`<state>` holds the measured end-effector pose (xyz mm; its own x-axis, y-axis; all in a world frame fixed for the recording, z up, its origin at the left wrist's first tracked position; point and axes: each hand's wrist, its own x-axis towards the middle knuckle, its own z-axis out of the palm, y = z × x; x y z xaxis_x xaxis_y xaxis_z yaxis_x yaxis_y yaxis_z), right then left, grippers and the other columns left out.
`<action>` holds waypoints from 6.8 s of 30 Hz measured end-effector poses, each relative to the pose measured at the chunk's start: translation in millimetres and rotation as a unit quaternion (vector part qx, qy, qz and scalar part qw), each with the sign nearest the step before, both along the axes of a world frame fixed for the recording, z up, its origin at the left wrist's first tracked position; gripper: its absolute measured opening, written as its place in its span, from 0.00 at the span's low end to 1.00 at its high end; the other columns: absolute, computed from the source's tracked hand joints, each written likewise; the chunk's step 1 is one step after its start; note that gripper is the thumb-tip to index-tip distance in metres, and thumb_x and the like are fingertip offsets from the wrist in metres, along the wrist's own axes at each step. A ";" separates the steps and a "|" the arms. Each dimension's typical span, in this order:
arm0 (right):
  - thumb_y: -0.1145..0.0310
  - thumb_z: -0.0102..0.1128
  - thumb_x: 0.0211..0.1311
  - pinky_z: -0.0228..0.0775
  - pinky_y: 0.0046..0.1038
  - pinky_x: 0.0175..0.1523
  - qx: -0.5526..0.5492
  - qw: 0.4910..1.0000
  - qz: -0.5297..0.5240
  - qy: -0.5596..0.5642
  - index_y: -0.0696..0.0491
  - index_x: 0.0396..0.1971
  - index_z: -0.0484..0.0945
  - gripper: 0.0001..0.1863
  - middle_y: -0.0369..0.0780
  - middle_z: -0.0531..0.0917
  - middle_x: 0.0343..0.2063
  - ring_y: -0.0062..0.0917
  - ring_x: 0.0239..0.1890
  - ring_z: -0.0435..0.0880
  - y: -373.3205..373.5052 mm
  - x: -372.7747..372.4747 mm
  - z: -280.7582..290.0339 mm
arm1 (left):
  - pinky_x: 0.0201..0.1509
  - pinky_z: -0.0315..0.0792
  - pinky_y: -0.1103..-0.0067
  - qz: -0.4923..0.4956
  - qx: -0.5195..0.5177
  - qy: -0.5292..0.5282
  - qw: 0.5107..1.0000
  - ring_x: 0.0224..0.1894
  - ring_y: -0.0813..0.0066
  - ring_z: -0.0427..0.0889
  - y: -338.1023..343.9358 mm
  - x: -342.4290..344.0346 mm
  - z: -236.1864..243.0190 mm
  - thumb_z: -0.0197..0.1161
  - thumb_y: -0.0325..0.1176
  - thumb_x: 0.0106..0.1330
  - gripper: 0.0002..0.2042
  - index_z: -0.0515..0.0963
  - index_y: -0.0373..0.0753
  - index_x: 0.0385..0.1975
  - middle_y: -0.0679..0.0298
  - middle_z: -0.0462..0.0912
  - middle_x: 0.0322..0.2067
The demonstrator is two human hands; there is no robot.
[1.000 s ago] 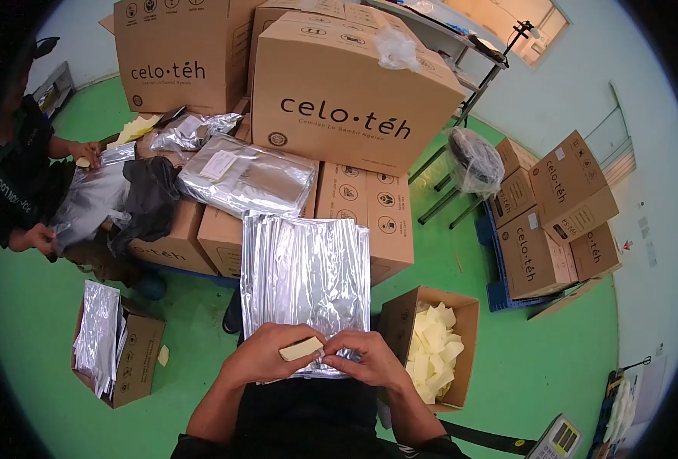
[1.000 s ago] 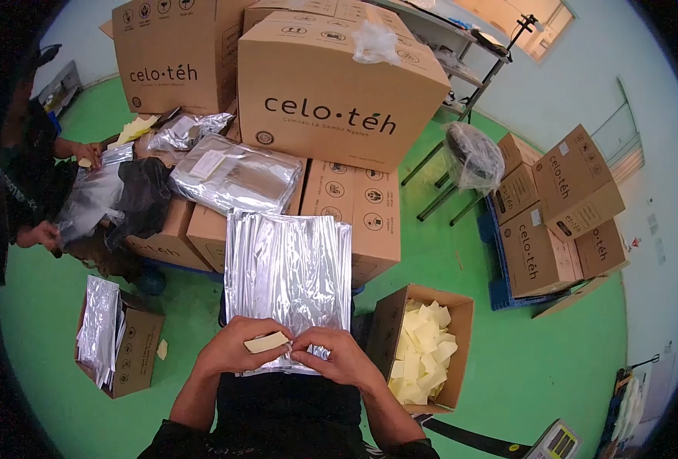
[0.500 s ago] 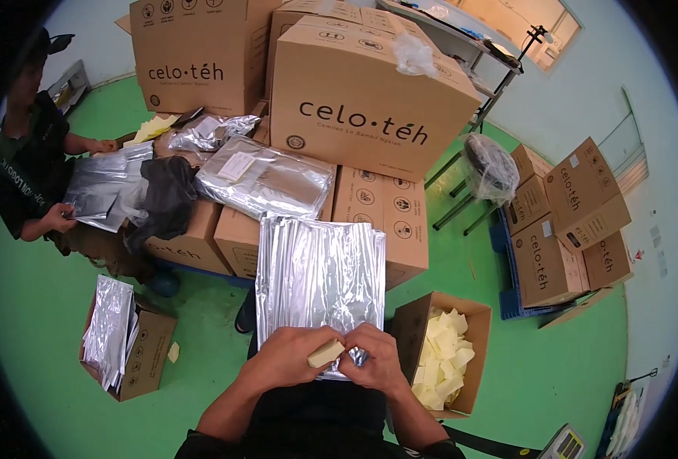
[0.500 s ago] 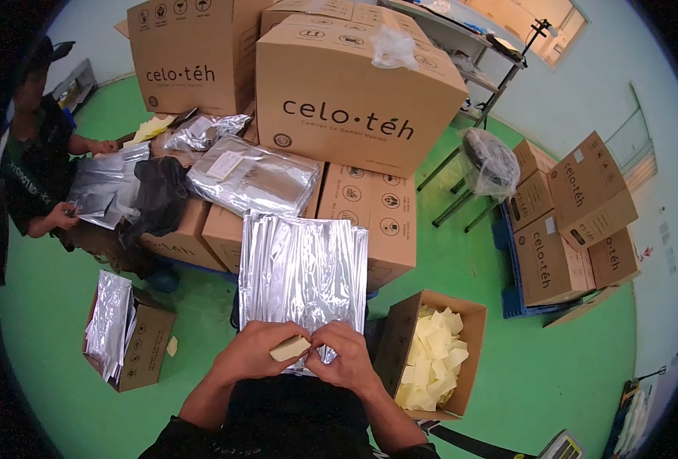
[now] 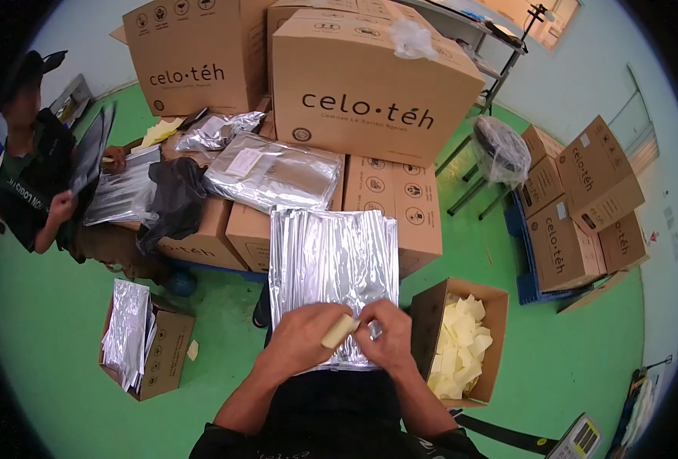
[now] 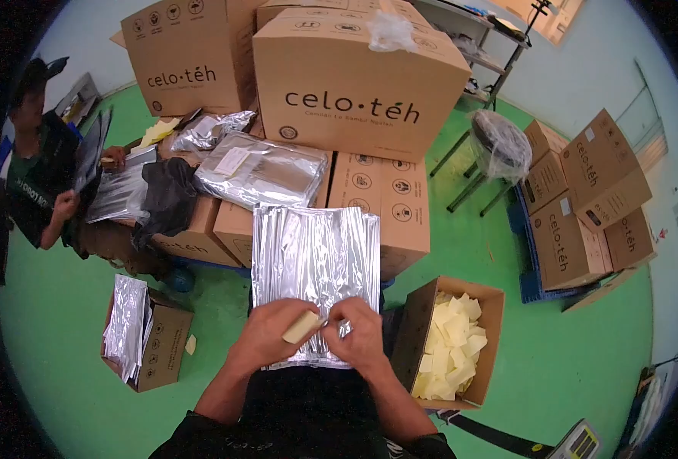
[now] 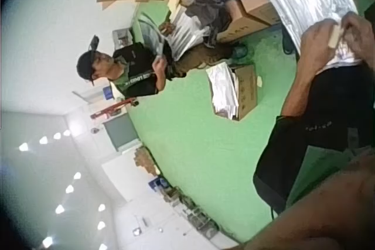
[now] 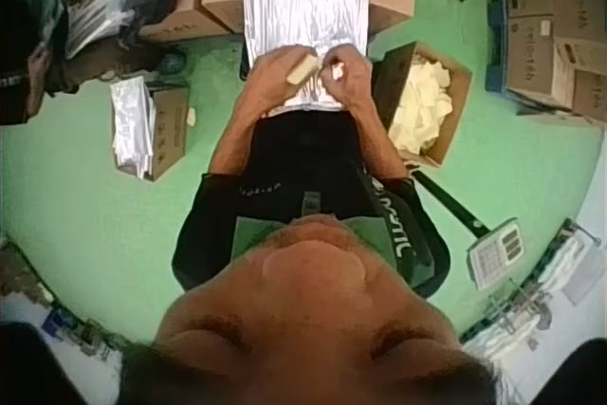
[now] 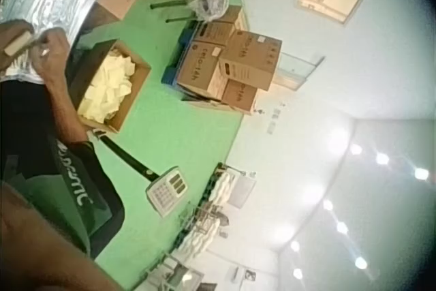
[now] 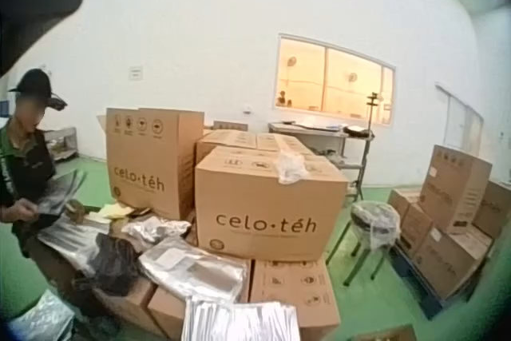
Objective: Applying labels to silver foil packaging bags.
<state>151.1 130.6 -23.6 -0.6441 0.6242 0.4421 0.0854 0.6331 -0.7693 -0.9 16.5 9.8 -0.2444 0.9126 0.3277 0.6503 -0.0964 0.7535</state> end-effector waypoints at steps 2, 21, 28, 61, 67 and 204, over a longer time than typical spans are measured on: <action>0.76 0.63 0.47 0.74 0.31 0.33 -0.056 0.993 -0.095 -0.035 0.58 0.25 0.77 0.04 0.43 0.79 0.22 0.34 0.25 0.81 7.4 1.4 6.1 | 0.39 0.78 0.70 0.057 0.059 -0.012 0.997 0.34 0.58 0.84 -3.5 -4.4 13.8 0.74 0.26 0.54 0.14 0.79 0.36 0.39 0.57 0.83 0.33; 0.74 0.68 0.55 0.69 0.19 0.33 -0.232 0.971 0.042 -0.029 0.59 0.31 0.82 0.06 0.35 0.83 0.25 0.14 0.26 0.76 0.2 7.5 34.5 | 0.43 0.78 0.78 0.021 0.001 -0.251 0.968 0.39 0.73 0.86 5.4 9.9 11.6 0.68 0.25 0.63 0.12 0.77 0.35 0.44 0.59 0.85 0.35; 0.79 0.59 0.54 0.68 0.19 0.33 -0.137 0.978 -0.155 0.033 0.58 0.28 0.77 0.02 0.32 0.76 0.22 0.12 0.27 0.73 35.7 43.7 2.5 | 0.45 0.73 0.83 0.049 0.059 -0.542 0.837 0.40 0.83 0.78 -1.2 4.6 -12.2 0.65 0.20 0.63 0.12 0.75 0.35 0.45 0.66 0.81 0.36; 0.59 0.65 0.60 0.77 0.32 0.37 -0.247 0.928 -0.096 -0.261 0.60 0.32 0.84 0.16 0.45 0.86 0.24 0.30 0.28 0.87 41.0 -26.4 -40.8 | 0.50 0.68 0.68 0.054 -0.185 0.303 0.933 0.46 0.62 0.78 -4.6 -27.2 -57.6 0.59 0.26 0.57 0.18 0.74 0.37 0.49 0.60 0.80 0.47; 0.56 0.65 0.58 0.77 0.39 0.39 -0.106 0.928 -0.137 -0.330 0.58 0.30 0.84 0.17 0.45 0.86 0.25 0.40 0.32 0.87 30.1 -34.8 -33.2 | 0.49 0.68 0.68 0.026 -0.164 0.345 0.924 0.46 0.63 0.77 -2.5 -24.9 -56.8 0.63 0.28 0.55 0.22 0.74 0.44 0.53 0.65 0.77 0.51; 0.81 0.65 0.39 0.68 0.33 0.30 0.113 0.992 0.043 -0.031 0.57 0.24 0.75 0.09 0.42 0.75 0.22 0.37 0.24 0.76 -10.6 -9.3 5.0 | 0.38 0.79 0.71 -0.005 -0.049 -0.079 0.996 0.35 0.56 0.86 -10.8 -1.2 -11.7 0.72 0.28 0.54 0.13 0.82 0.36 0.40 0.54 0.85 0.32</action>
